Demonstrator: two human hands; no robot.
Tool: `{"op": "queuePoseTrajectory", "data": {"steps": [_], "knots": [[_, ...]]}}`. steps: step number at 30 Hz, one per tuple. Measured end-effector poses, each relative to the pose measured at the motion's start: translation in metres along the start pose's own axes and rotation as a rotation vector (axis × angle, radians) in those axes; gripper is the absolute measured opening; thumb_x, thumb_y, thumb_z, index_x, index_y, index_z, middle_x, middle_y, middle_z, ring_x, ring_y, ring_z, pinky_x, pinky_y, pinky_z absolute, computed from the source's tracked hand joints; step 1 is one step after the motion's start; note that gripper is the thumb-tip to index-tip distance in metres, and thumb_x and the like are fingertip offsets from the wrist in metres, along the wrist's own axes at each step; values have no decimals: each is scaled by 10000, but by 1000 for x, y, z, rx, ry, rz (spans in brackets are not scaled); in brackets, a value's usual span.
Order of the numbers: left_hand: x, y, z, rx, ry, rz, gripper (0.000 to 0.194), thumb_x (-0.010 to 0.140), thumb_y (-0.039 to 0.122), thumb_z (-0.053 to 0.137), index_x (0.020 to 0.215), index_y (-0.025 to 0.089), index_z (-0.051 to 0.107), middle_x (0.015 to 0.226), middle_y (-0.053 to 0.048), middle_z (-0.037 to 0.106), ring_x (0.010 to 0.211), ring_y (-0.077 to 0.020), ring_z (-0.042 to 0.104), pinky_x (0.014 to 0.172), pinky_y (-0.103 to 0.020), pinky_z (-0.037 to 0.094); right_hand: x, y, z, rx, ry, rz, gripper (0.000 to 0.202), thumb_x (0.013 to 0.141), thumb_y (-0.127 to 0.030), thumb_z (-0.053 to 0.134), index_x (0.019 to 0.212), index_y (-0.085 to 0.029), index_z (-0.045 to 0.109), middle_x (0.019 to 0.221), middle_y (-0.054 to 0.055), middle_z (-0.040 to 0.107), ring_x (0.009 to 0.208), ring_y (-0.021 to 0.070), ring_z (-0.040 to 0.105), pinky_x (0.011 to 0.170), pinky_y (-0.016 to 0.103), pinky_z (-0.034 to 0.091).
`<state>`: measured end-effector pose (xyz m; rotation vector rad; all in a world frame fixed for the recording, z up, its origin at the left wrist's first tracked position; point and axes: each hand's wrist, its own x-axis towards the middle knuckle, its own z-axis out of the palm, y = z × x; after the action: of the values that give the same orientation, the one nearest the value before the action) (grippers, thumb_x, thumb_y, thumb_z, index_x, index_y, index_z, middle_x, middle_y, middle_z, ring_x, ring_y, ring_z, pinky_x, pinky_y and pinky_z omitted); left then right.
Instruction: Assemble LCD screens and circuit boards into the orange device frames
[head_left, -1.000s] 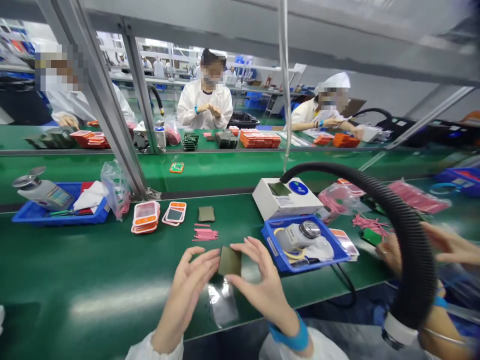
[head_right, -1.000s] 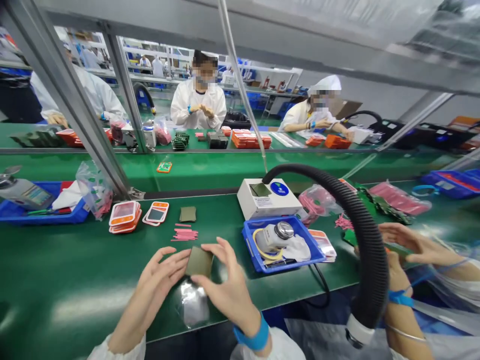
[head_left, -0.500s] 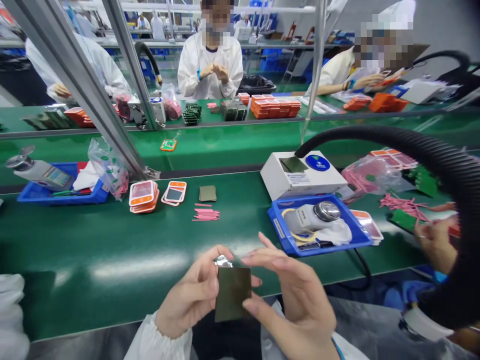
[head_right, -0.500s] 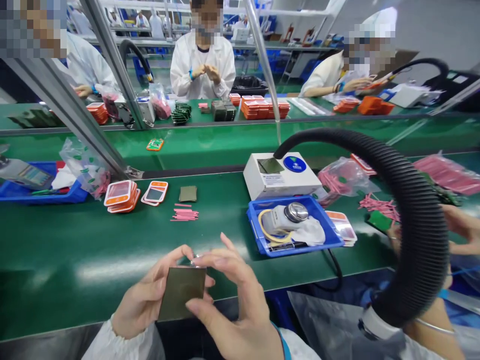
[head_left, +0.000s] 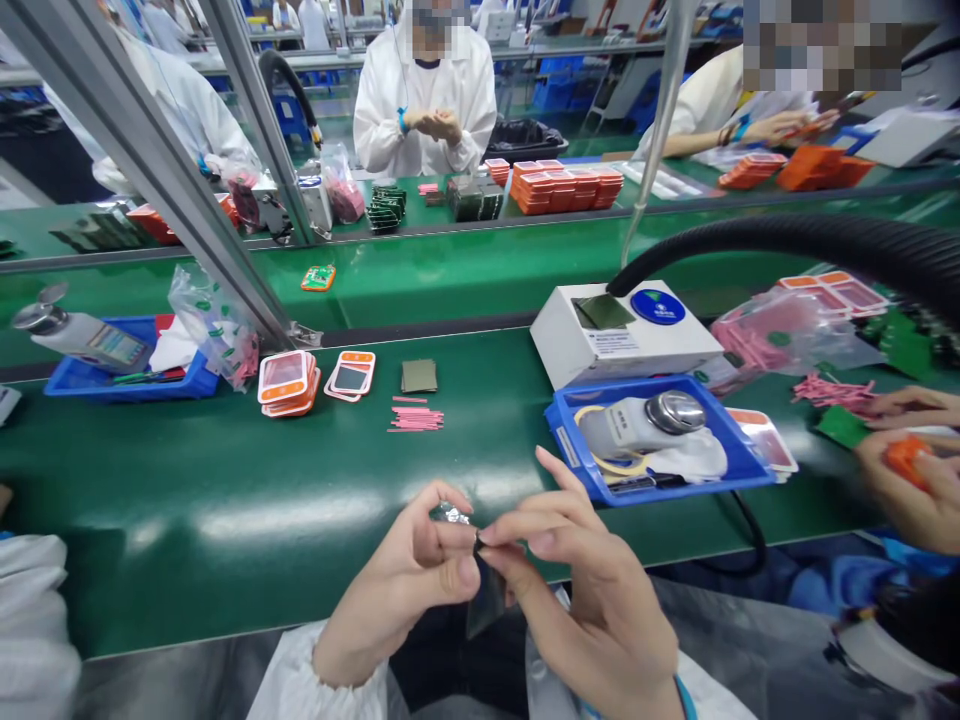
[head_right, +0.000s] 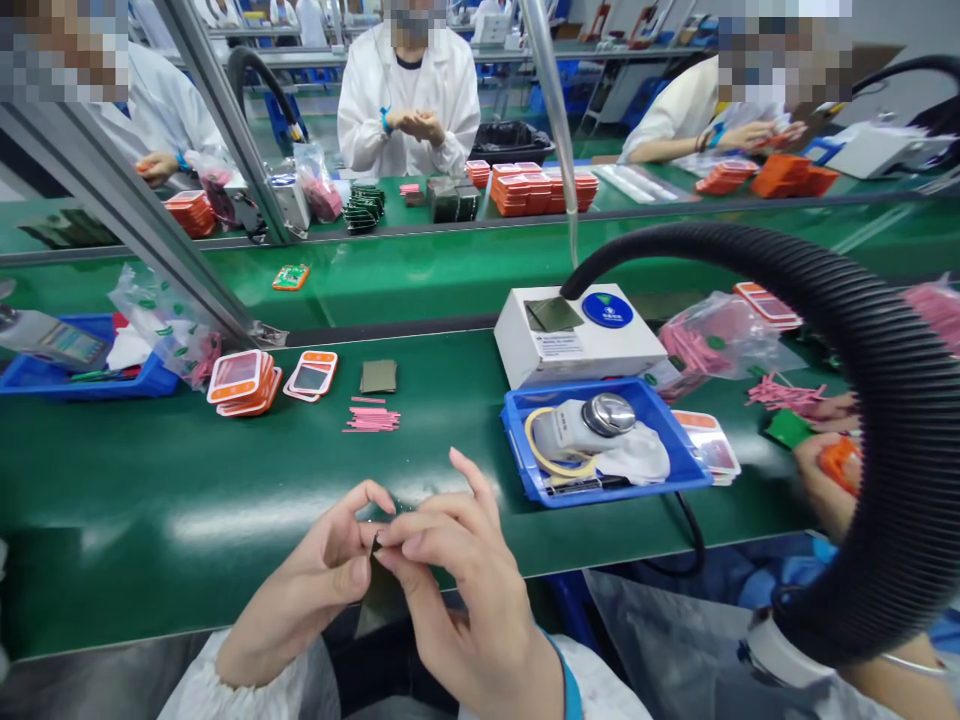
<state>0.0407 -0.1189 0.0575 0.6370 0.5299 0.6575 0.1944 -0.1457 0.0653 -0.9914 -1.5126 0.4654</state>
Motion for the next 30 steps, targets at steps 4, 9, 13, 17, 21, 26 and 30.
{"op": "queuePoseTrajectory", "data": {"steps": [4, 9, 13, 17, 21, 26, 30], "knots": [[1, -1, -2, 26, 13, -22, 441, 731, 377, 775, 977, 220, 445, 760, 24, 653, 590, -44, 498, 578, -156, 351, 3, 1, -1, -76, -15, -73, 361, 754, 61, 583, 948, -235, 514, 792, -38, 720, 678, 123, 653, 1073, 568, 368], [3, 1, -4, 59, 9, -29, 450, 738, 396, 763, 965, 224, 416, 758, 10, 672, 633, -78, 578, 630, -188, 382, 4, 2, -2, -87, -41, -66, 307, 763, 45, 592, 899, -215, 504, 764, -31, 701, 664, 114, 644, 1083, 567, 358], [3, 2, -3, 85, 6, -40, 468, 733, 416, 761, 955, 228, 394, 756, -2, 685, 690, -136, 648, 695, -242, 420, 3, 5, -2, -79, -56, -40, 299, 761, 37, 605, 890, -215, 505, 765, -34, 692, 666, 115, 642, 1091, 569, 349], [3, 1, -3, 85, 9, -46, 469, 735, 426, 758, 952, 223, 396, 762, -7, 691, 693, -133, 650, 688, -237, 420, 2, 6, -2, -89, -46, -51, 302, 754, 37, 614, 895, -210, 511, 822, -12, 711, 723, 131, 657, 1085, 571, 355], [3, 1, -3, 76, 13, -40, 462, 737, 409, 761, 959, 215, 406, 749, -2, 689, 679, -98, 618, 651, -196, 390, 1, 6, -2, -83, -62, -50, 301, 765, 44, 599, 894, -211, 507, 802, -19, 713, 694, 120, 647, 1089, 585, 339], [2, 0, -2, 82, 39, -51, 458, 733, 415, 764, 959, 211, 422, 741, 4, 680, 653, -75, 587, 604, -172, 351, 0, 5, -2, -82, -27, -66, 311, 753, 60, 606, 888, -203, 511, 808, -15, 705, 726, 124, 653, 1092, 578, 340], [2, -2, -2, 86, 59, -59, 471, 718, 423, 774, 965, 212, 434, 749, 3, 674, 638, -71, 572, 575, -169, 327, 1, 5, -2, -82, -30, -62, 306, 754, 62, 604, 881, -200, 510, 805, -20, 702, 718, 118, 651, 1099, 572, 335]]}}
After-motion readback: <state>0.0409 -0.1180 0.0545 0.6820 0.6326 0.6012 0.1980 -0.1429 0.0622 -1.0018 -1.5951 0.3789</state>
